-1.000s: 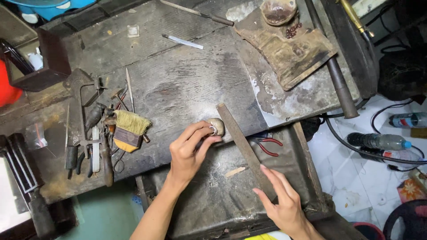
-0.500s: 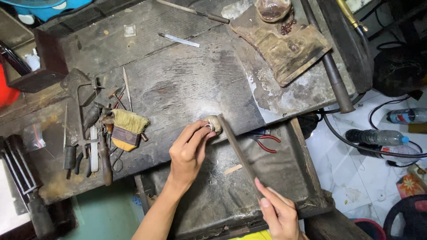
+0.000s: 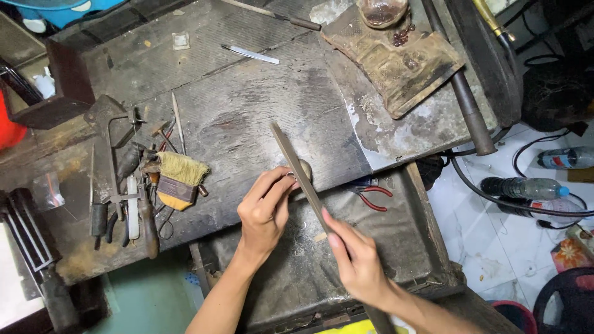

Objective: Filing a small metal ring or jewelry component at a workbench to shape and smooth it.

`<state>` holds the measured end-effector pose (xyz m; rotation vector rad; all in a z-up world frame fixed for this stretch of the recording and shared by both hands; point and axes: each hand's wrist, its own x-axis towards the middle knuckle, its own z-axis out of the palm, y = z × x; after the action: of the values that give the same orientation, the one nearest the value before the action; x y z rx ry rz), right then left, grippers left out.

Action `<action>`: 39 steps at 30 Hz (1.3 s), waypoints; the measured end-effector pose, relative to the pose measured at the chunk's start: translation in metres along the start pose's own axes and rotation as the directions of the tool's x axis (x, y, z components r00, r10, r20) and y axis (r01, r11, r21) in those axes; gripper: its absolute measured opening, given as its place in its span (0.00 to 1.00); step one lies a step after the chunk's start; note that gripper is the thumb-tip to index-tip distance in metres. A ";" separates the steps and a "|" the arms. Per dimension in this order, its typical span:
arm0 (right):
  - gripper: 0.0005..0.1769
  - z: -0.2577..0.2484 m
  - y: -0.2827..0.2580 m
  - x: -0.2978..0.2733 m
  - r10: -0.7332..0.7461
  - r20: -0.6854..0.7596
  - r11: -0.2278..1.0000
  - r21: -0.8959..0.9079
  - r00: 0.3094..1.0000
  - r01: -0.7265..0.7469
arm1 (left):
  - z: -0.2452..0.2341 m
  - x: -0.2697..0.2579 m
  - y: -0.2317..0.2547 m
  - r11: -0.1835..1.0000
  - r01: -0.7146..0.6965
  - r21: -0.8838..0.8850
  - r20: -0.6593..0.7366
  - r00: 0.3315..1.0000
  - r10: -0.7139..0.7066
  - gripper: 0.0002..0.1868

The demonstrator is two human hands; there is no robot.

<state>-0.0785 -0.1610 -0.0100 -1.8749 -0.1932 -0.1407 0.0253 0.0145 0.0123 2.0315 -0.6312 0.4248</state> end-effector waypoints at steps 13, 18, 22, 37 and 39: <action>0.24 -0.018 0.011 -0.025 0.035 -0.077 0.999 -0.016 0.996 -0.037 | 0.009 -0.005 -0.003 1.000 -0.001 0.029 -0.096 0.995 0.004 0.03; 0.21 -0.016 0.002 -0.092 0.200 -0.159 0.974 -0.073 0.967 -0.214 | 0.012 -0.004 -0.003 1.000 -0.018 -0.014 -0.134 0.991 0.016 0.04; 0.22 -0.011 0.005 -0.060 0.079 -0.055 0.992 -0.093 0.995 -0.084 | 0.010 -0.003 -0.003 0.999 -0.028 -0.028 -0.129 0.991 0.024 0.03; 0.24 -0.013 0.004 -0.039 0.046 -0.077 0.999 0.010 0.996 -0.046 | 0.008 -0.004 -0.002 0.998 0.035 0.056 -0.086 0.996 -0.030 0.02; 0.24 -0.016 0.010 -0.079 0.110 -0.074 0.993 -0.023 0.991 -0.112 | 0.008 -0.002 0.001 1.000 -0.006 0.023 -0.100 0.995 0.008 0.01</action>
<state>-0.1536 -0.1845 -0.0299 -1.8994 -0.0373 -0.1361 0.0239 0.0077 0.0078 2.0162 -0.5745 0.5364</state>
